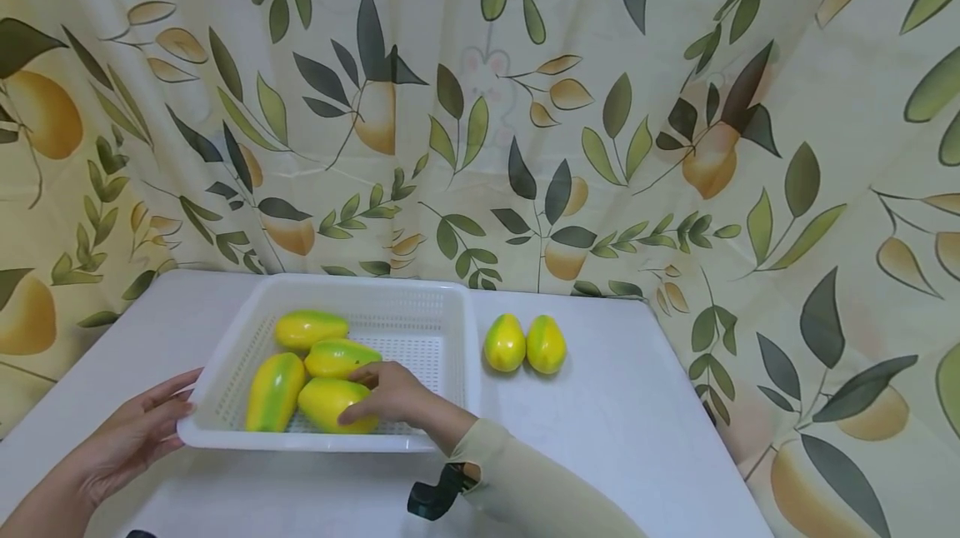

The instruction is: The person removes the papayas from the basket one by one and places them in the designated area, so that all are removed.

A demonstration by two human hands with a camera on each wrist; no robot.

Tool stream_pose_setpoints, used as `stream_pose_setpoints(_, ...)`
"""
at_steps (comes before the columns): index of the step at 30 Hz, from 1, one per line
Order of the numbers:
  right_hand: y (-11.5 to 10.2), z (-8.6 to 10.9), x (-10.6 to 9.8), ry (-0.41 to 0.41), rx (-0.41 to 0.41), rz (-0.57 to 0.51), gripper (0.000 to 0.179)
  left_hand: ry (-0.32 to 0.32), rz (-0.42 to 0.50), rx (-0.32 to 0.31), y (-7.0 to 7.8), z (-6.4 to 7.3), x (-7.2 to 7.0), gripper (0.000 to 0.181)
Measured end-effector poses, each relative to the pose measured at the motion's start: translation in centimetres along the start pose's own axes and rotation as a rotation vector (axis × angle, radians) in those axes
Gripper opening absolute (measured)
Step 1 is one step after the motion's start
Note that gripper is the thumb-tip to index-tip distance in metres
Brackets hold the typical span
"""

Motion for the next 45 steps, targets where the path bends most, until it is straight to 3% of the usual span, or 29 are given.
stream_pose_setpoints(10, 0.2, 0.6, -0.3, -0.039, -0.001, -0.153, 0.061, 0.008, -0.025, 0.003, 0.0, 0.0, 0.0, 0.044)
stream_pose_setpoints(19, 0.9, 0.9, -0.9, -0.08, 0.06, -0.3, 0.057, -0.035, -0.039, 0.038, 0.0, 0.0, -0.2, 0.045)
stream_pose_setpoints(23, 1.4, 1.2, -1.3, -0.105, 0.079, -0.362, 0.059, -0.02, -0.044, 0.028, 0.0, -0.1, -0.2, 0.044)
stream_pose_setpoints(27, 1.9, 1.5, -1.9, -0.118, 0.086, -0.39, 0.061, -0.008, -0.051, 0.019, 0.0, 0.0, -0.2, 0.044)
stream_pose_setpoints(35, 2.7, 1.7, -3.5, -0.124, 0.103, -0.45, 0.058, -0.046, -0.021, 0.021, 0.1, 0.1, -0.2, 0.045)
stream_pose_setpoints(45, 3.0, 1.7, -4.8, -0.151, 0.096, -0.468, 0.061, 0.009, -0.037, 0.007, 0.1, 0.0, 0.0, 0.044)
Point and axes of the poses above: each hand's wrist, its own z-axis away from the middle knuckle, its own x-axis out of the palm, y = z × x, the point moved 2 cm from there along -z, towards the middle knuckle, and after that the axes turned 10 degrees about z, right-handed, at the moved point
